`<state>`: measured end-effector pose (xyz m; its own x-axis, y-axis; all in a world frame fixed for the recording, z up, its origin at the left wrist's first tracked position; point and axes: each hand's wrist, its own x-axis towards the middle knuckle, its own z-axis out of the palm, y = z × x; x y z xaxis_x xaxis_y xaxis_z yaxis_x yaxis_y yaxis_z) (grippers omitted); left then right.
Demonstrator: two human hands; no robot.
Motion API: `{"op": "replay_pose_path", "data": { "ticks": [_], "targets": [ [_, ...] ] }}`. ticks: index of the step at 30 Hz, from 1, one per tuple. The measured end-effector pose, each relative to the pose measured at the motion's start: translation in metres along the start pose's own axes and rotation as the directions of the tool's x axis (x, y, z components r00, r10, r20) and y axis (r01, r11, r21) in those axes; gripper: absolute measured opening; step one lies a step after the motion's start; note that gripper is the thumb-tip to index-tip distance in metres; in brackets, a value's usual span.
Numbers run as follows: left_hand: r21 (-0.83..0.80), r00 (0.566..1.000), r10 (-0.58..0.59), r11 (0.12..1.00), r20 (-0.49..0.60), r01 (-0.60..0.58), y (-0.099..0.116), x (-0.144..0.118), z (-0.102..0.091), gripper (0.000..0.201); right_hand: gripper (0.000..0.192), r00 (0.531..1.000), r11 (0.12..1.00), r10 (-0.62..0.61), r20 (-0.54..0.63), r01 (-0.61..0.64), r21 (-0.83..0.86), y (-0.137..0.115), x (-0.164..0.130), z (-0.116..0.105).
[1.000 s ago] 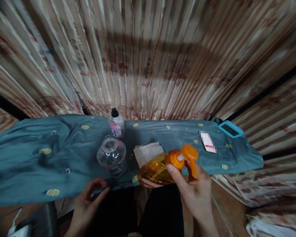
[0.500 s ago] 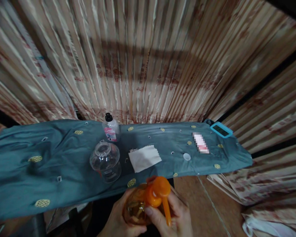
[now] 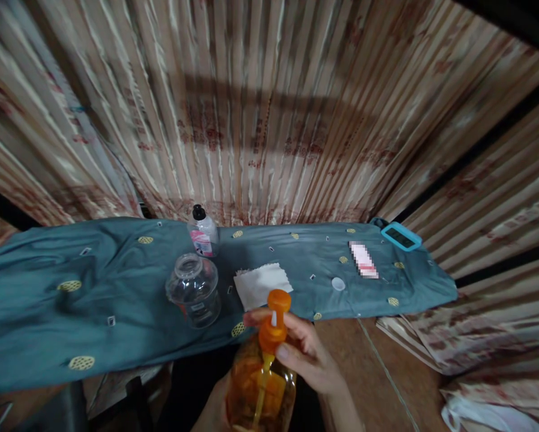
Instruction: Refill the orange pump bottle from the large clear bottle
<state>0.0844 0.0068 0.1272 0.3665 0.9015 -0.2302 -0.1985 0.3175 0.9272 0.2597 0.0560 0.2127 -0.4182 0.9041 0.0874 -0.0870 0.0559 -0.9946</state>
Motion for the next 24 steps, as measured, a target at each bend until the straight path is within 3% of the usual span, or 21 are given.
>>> {"op": "replay_pose_path", "data": {
  "ticks": [2,4,6,10,16,20,22,24],
  "targets": [
    [-0.015,1.0,0.005,1.0,0.002,-0.005,0.001,0.0,0.0,0.078,0.055,0.991,0.999,-0.023,-0.132,0.02,-0.025,0.005,0.002,0.002],
    [-0.046,1.0,0.026,0.999,0.01,-0.025,0.002,0.002,-0.001,0.081,0.06,0.953,0.997,-0.05,-0.298,0.03,-0.073,0.007,0.002,0.008],
    [-0.077,0.998,0.059,0.995,0.014,-0.058,0.003,0.005,-0.002,0.081,0.051,0.919,0.996,-0.057,-0.391,0.024,-0.088,0.006,0.001,0.014],
    [-0.047,0.993,0.108,0.993,-0.036,-0.11,0.002,0.006,-0.007,0.076,0.036,0.919,0.997,-0.023,-0.393,-0.008,-0.078,0.003,-0.007,0.021],
    [0.026,0.994,0.075,0.997,-0.083,-0.074,-0.004,0.007,-0.009,0.07,0.036,0.959,0.998,0.033,-0.281,-0.047,-0.044,0.012,-0.018,0.021],
    [0.129,0.983,0.128,0.985,-0.128,-0.112,-0.003,0.007,-0.012,0.067,0.047,0.903,0.995,-0.042,-0.427,0.001,-0.096,0.018,-0.012,0.027],
    [0.208,0.977,0.153,0.971,-0.149,-0.12,-0.003,0.006,-0.014,0.066,0.042,0.868,0.995,-0.036,-0.495,-0.017,-0.103,0.017,-0.009,0.03],
    [0.249,0.977,0.153,0.962,-0.151,-0.112,-0.003,0.006,-0.016,0.066,0.031,0.874,0.996,-0.035,-0.484,-0.01,-0.089,0.013,-0.008,0.03]
  ]
}}
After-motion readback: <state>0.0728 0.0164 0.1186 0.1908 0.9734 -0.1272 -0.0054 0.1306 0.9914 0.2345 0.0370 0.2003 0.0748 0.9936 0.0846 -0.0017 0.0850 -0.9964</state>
